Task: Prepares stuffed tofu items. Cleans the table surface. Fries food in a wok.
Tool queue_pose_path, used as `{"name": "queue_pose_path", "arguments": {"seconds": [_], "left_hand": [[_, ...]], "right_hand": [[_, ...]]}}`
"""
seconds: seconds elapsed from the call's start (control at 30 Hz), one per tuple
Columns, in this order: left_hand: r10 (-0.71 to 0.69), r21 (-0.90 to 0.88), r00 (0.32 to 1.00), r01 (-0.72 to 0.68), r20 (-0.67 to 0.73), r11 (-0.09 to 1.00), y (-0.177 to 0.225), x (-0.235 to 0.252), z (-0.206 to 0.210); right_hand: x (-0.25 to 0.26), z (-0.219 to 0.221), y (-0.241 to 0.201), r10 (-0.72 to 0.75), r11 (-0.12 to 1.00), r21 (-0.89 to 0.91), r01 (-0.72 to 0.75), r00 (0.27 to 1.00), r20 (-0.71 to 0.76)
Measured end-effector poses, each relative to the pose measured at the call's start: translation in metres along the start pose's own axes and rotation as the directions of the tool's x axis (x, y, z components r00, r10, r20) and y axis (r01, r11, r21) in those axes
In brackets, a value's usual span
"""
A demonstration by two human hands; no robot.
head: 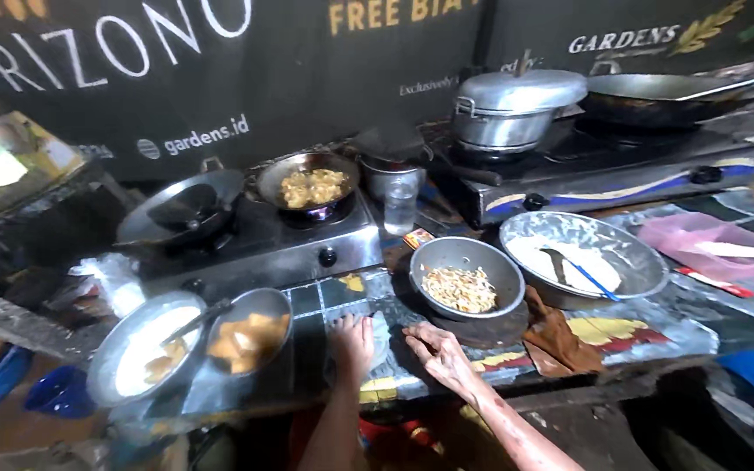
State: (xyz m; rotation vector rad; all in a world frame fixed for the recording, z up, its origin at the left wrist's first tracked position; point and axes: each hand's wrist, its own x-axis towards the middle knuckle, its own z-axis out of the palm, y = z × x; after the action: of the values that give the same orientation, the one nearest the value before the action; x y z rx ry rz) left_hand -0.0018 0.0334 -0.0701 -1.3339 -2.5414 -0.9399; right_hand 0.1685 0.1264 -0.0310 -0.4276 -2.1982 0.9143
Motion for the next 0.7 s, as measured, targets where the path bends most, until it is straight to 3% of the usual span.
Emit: {"name": "queue_pose_path", "arguments": {"seconds": [0.17, 0.27, 0.33, 0.57, 0.7], "left_hand": [[-0.015, -0.095, 1.0, 0.017, 0.023, 0.995, -0.008, 0.002, 0.0], [0.017, -0.173, 0.999, -0.023, -0.04, 0.985, -0.013, 0.0, -0.001], [0.033, -0.16, 0.997, -0.043, -0.064, 0.986, -0.016, -0.003, 0.001], [0.076, -0.114, 0.996, -0.082, -0.057, 0.99, -0.014, -0.004, -0.004], [0.086, -0.085, 0.994, -0.079, 0.072, 0.993, -0.014, 0.0, -0.009]], "right_hand": [[0.051, 0.05, 0.025, 0.034, 0.999, -0.015, -0.034, 0.999, -0.012], [0.053, 0.078, 0.039, 0.128, 0.991, -0.043, -0.124, 0.985, 0.115], [0.044, 0.091, 0.046, 0.152, 0.987, -0.07, -0.147, 0.986, 0.075], [0.024, 0.1, 0.056, 0.018, 0.996, -0.09, -0.029, 0.994, -0.112], [0.03, 0.088, 0.048, 0.061, 0.998, -0.007, -0.06, 0.996, 0.061]]}}
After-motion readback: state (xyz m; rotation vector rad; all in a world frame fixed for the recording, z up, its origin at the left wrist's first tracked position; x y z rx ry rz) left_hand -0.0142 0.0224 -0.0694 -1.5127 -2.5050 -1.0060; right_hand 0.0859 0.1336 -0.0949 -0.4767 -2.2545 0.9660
